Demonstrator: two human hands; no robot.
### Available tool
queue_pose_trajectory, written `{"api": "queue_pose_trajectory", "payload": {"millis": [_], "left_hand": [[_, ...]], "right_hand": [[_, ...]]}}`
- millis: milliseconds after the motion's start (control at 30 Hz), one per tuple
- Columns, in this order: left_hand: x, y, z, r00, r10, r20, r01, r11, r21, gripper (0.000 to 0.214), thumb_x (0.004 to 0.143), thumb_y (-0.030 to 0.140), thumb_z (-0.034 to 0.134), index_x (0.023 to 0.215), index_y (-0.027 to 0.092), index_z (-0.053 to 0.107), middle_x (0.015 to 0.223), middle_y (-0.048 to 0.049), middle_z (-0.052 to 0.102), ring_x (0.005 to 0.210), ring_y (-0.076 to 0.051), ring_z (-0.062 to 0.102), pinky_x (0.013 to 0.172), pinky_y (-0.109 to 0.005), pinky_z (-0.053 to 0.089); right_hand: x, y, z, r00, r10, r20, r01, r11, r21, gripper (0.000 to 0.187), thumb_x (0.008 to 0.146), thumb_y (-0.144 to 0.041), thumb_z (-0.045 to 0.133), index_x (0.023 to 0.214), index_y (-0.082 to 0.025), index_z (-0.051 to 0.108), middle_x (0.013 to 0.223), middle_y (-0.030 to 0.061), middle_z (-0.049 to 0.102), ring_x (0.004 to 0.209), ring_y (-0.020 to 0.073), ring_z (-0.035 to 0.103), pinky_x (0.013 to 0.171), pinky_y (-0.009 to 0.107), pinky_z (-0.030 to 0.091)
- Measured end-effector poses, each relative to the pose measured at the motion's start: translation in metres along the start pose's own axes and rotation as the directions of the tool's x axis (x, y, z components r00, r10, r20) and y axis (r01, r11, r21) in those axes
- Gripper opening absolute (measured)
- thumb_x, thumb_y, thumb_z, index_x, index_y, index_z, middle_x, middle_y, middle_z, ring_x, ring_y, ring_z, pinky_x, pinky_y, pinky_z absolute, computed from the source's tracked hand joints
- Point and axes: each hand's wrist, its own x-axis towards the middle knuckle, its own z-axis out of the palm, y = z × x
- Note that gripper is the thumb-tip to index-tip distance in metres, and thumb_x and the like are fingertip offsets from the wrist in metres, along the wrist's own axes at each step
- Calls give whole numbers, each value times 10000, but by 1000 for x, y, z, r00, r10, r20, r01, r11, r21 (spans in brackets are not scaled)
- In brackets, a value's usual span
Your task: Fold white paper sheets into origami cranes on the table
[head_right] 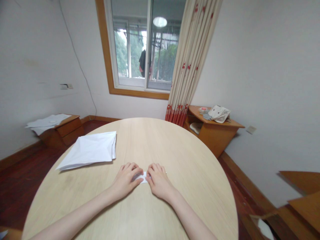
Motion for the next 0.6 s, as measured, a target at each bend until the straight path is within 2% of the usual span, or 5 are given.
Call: {"api": "queue_pose_trajectory", "payload": {"millis": [233,600], "left_hand": [[3,-8,-4,998,1,70,4,998,-69,169,846,340,642,999,273,612,1032,-10,572,1009,-220,479,870,-380,281],[6,-21,-9,987,69,148,-46,987,-152,229,826,390,670,1029,294,622,1045,-2,568,1044,-219,470,885,-351,275]], "right_hand": [[2,13,-3,998,65,12,-66,992,111,53,855,-184,590,850,-219,549,994,14,546,1021,191,477,909,364,328],[2,28,-4,994,99,53,-105,988,113,57,809,-247,647,834,-251,596,1025,-9,559,1072,197,464,939,367,277]]}}
